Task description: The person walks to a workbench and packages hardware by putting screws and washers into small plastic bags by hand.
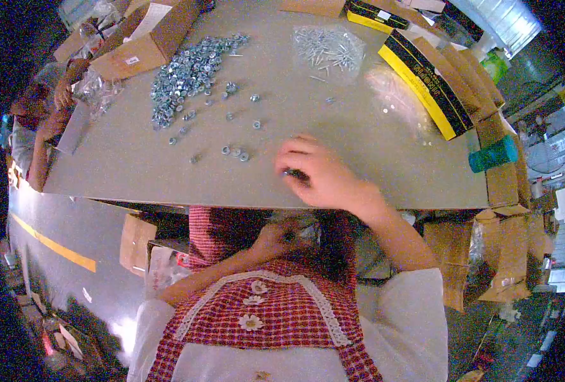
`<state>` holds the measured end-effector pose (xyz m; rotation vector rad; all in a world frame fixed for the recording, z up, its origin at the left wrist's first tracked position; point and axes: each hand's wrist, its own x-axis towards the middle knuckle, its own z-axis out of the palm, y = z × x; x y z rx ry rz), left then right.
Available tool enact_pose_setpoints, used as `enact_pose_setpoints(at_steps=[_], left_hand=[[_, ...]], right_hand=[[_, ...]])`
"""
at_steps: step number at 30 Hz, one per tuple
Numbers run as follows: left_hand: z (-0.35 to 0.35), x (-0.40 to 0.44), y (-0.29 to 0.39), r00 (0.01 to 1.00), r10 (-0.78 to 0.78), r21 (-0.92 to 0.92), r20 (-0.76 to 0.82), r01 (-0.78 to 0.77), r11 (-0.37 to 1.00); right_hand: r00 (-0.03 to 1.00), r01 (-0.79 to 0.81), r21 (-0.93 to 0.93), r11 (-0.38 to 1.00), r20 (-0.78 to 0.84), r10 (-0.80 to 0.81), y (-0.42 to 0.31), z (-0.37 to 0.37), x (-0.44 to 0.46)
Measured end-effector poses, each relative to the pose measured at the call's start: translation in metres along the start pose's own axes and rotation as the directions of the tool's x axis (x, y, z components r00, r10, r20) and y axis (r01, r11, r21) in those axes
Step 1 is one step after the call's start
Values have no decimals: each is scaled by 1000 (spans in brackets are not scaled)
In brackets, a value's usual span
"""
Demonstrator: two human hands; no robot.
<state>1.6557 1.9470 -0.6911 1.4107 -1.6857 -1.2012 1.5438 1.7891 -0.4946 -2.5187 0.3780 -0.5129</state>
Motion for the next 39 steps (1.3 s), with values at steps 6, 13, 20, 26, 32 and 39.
enact_pose_setpoints(at_steps=[6, 13, 20, 26, 32, 39], left_hand=[[12, 4, -12, 990, 65, 22, -126, -63, 998], [1, 0, 7, 995, 40, -80, -95, -48, 996], [3, -1, 8, 991, 69, -51, -118, -76, 996], [4, 0, 7, 991, 31, -93, -130, -43, 995], [11, 2, -2, 978, 44, -88, -203, -63, 994], [6, -1, 5, 983, -9, -82, -181, -6, 997]], right_hand=[[963, -150, 214, 965, -189, 191, 30, -20, -17], [993, -94, -109, 990, -75, 86, 5, -4, -28], [968, -230, 124, 965, -75, 240, -15, -21, -38], [877, -351, -213, 912, -416, 240, 86, -39, 5], [972, -183, -214, 960, -188, 144, 94, -20, 51], [904, -331, -303, 894, -372, 209, 124, -31, 78]])
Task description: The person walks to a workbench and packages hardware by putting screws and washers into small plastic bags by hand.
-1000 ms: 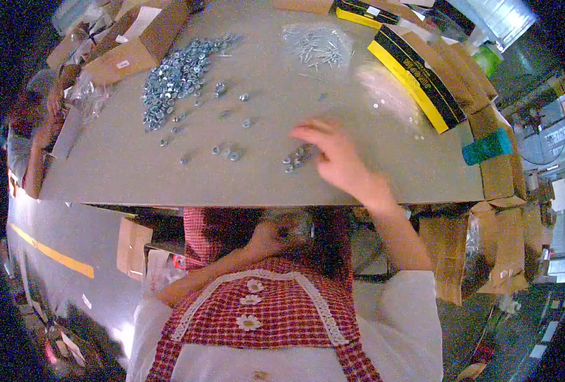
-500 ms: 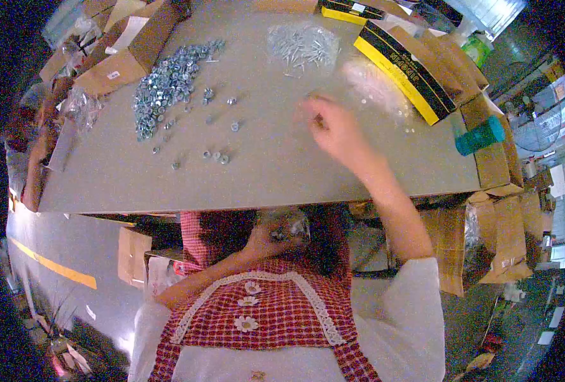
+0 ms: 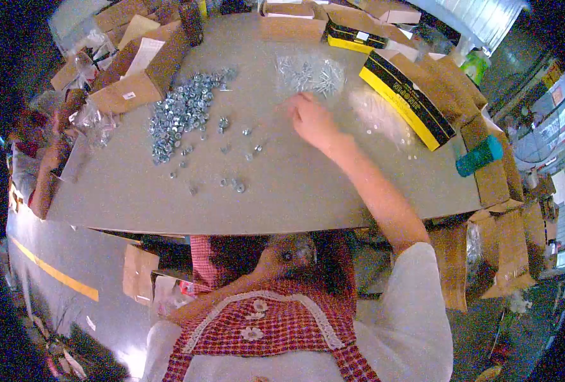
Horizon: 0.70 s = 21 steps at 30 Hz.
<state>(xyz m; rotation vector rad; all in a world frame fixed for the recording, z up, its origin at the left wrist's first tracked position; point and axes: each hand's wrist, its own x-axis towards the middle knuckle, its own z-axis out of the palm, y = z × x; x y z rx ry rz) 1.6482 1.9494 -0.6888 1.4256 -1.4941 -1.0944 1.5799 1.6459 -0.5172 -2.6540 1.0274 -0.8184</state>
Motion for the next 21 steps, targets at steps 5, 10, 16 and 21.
enact_pose_setpoints(at_steps=[5, 10, 16, 21], left_hand=[[10, 9, -28, 997, 78, -86, 29, -75, 993], [1, 6, -17, 992, 125, -105, -16, -126, 986], [-4, 8, -15, 980, 13, 47, 198, -23, 999], [5, 15, -32, 968, -78, 50, 239, 68, 996]], right_hand=[[987, -2, -349, 937, 149, 57, 34, 20, 16], [969, 130, -311, 942, 239, -55, 22, 13, -6], [962, 145, -268, 953, 264, -72, -6, -15, -59], [963, -71, 78, 994, 266, 48, -5, -25, -72]])
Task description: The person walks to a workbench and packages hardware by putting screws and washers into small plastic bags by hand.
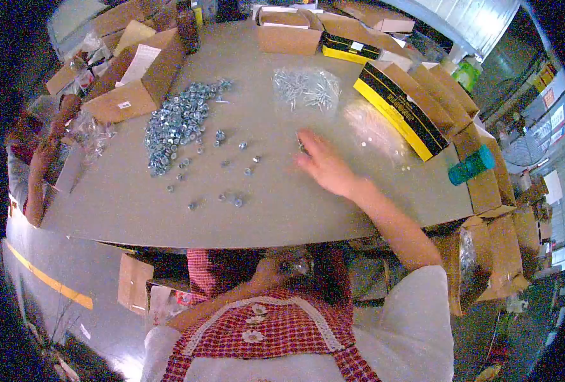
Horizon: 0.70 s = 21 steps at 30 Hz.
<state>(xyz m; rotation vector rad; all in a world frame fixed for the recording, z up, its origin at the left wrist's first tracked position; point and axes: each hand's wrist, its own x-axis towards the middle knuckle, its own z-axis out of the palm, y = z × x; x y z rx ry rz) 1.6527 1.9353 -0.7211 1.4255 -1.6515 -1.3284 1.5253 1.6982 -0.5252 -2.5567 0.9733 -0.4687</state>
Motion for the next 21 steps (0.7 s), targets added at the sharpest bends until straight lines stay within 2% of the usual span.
enact_pose_setpoints(at_steps=[1, 3, 4, 7, 9, 11, 13, 15, 18, 19, 20, 21], left_hand=[[1, 0, -1, 1000, -2, -16, -6, 2, 1000], [-9, -5, 17, 999, -17, -15, -32, 16, 1000], [-14, -8, 27, 998, -30, 5, -49, 31, 1000], [-9, -8, 21, 973, 155, 11, -172, -156, 988], [-5, -5, 12, 970, 163, 9, -178, -165, 986], [-10, -9, 20, 976, 133, 18, -172, -132, 991], [-18, -17, 39, 988, 61, 32, -142, -57, 998], [-14, -11, 29, 993, 70, 47, -92, -66, 997], [-14, -13, 36, 993, 77, 80, -92, -70, 994], [-19, -16, 44, 991, 81, 97, -106, -71, 993], [-24, -19, 50, 985, 127, -46, -114, -133, 990], [-23, -16, 47, 975, 182, 2, -132, -183, 983]], right_hand=[[998, -68, 179, 982, -1, 69, 7, -2, 3], [977, -197, 516, 834, 35, 209, 28, -5, 15], [984, -161, 533, 831, 26, 174, 31, -6, 20], [998, -49, 544, 837, 2, 57, 23, -3, 30], [999, 28, 504, 863, 11, -39, 11, 0, 30], [997, 32, 584, 811, 34, -64, -1, 6, 16], [989, 14, 664, 747, 100, -107, -20, 9, -10], [964, -36, 740, 672, 204, -173, -44, 2, -43], [905, -141, 938, 317, 252, -342, -73, 3, -80], [924, -75, 947, 313, 183, -335, -80, 0, -87], [938, -5, 950, 312, 113, -328, -86, -4, -93], [946, 65, 948, 312, 41, -322, -90, -6, -98]])
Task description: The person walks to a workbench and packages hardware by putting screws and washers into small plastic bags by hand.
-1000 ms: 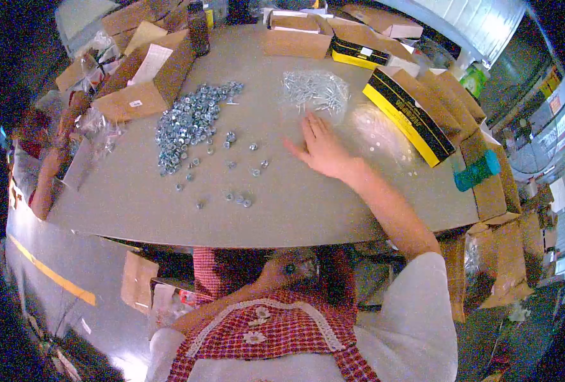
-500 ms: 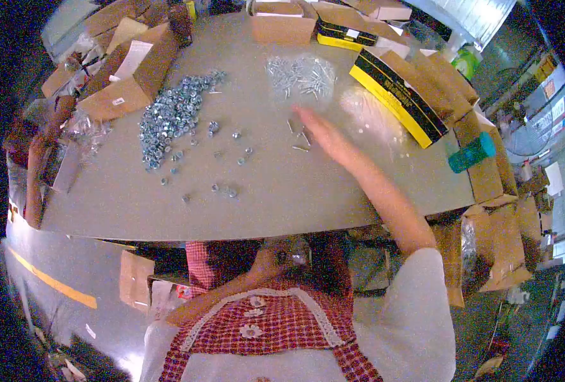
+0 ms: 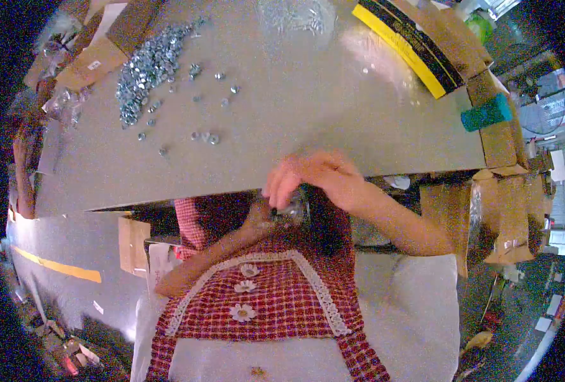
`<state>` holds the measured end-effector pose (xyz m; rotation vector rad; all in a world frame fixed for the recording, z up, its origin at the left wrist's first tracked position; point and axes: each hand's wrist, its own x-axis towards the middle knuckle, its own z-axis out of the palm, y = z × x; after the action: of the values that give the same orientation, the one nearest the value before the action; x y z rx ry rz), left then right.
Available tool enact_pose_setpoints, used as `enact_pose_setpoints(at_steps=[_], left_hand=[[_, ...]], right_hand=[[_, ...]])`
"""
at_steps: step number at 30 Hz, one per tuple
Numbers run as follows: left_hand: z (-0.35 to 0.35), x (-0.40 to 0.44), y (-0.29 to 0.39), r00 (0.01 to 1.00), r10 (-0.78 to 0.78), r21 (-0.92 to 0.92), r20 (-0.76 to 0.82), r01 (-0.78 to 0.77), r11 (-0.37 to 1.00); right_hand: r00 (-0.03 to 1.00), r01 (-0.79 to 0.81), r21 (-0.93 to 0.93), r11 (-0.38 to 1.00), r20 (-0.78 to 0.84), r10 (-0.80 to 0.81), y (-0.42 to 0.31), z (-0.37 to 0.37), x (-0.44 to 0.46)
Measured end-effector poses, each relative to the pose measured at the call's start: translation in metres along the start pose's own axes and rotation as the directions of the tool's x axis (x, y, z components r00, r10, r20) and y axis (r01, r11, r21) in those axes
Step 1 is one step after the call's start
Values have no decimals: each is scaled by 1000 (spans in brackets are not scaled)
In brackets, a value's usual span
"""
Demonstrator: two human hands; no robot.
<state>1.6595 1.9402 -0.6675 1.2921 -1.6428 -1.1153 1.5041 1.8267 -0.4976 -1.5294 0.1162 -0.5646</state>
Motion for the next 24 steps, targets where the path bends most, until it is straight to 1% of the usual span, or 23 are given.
enact_pose_setpoints(at_steps=[2, 3, 6, 9, 12, 15, 18, 21, 24], left_hand=[[4, 4, -12, 992, 123, 89, -32, -119, 989], [7, 5, -18, 998, -53, 57, 17, 52, 997], [9, 5, -23, 992, 117, 21, -47, -116, 993], [1, 2, -3, 1000, -15, -59, 22, 16, 998], [2, 3, -8, 997, 4, -185, 81, 11, 983], [-3, 2, -9, 975, 218, -87, 32, -214, 973], [-22, -14, -14, 983, -16, -9, 184, 18, 1000], [-53, -37, -12, 991, -63, -71, 119, 72, 995], [-75, -55, 0, 993, -103, -298, 61, 117, 947]], right_hand=[[995, 35, -33, 999, -94, -38, 0, 3, -8], [989, 55, -56, 997, -138, -62, 1, 4, -10], [991, 1, -198, 980, -130, -27, 1, 3, -15], [970, -168, -161, 973, -204, 134, 6, 9, -19], [970, -188, -203, 961, -194, 149, 7, 10, -17], [963, -261, -369, 892, -164, 214, 2, 11, -10], [998, -70, -500, 863, -39, 58, 7, 14, -5], [997, 67, -487, 871, 57, -46, 12, 27, -1], [982, 188, -587, 787, 140, -130, 19, 44, 6]])
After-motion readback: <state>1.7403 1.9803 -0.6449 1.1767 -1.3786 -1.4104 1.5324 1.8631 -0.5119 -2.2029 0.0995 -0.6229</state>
